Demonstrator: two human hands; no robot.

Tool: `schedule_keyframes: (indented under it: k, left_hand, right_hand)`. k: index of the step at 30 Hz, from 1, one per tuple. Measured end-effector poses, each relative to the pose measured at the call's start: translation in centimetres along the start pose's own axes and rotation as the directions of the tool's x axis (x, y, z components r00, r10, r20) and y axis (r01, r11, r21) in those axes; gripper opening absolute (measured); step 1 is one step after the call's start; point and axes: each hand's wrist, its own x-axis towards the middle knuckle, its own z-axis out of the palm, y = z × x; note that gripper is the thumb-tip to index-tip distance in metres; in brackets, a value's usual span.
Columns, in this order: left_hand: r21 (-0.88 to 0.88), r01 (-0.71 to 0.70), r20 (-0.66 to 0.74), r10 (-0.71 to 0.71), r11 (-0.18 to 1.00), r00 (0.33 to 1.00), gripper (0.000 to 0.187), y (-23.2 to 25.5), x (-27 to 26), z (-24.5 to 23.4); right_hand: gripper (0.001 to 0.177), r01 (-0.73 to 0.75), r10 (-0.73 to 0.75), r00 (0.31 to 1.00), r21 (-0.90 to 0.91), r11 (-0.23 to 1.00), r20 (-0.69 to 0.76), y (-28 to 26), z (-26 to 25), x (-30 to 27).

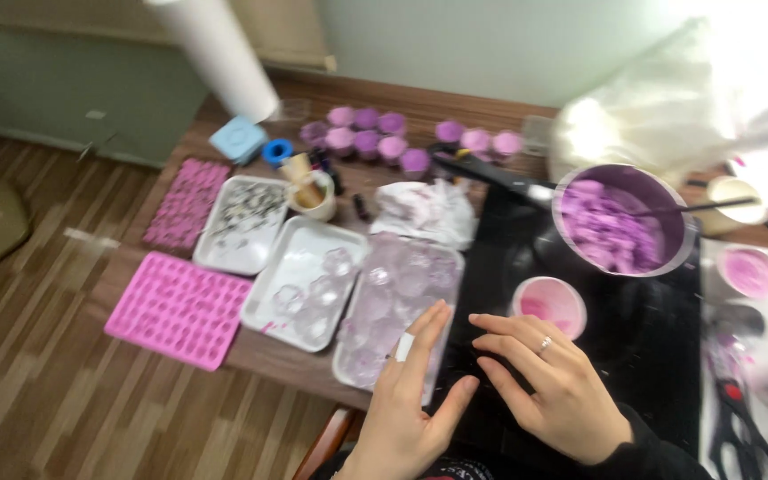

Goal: The person pinches small pieces of purple wax from a pot on a hot plate and presses them into the cavities of a pink silicone mold, working cavity by cavity to fill the mold. Finished purple candle containers and other filled molds sit on the table around the work area.

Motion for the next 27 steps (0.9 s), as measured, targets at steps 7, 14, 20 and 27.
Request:
schedule_keyframes:
  k: [7,14,20,27]
  left_hand:
    - [0.051,0.046,-0.239,-0.033,0.998,0.970,0.052,-1.5,-1.8,-5.3]
    - [0.025,0.211,-0.425,-0.181,0.977,0.887,0.046,-4.2,-3.1,-10.7]
    - [0.001,0.372,-0.586,-0.301,0.928,0.752,0.042,-8.3,-5.5,-14.8]
    - [0.011,0.482,-0.751,-0.312,0.876,0.582,0.043,-14.7,-8.6,-17.7]
  right_hand:
    - [0.015,0.042,-0.066,0.972,0.110,0.993,0.225,-1.6,5.9,4.3]
    - [0.022,0.008,-0.103,0.936,0.272,0.962,0.337,-4.0,12.6,8.6]
    - [0.037,-0.404,0.143,0.759,0.288,0.868,0.636,-7.9,19.2,11.8]
    - [0.052,-0.691,0.062,0.655,0.564,0.451,0.753,-7.7,28.4,10.7]
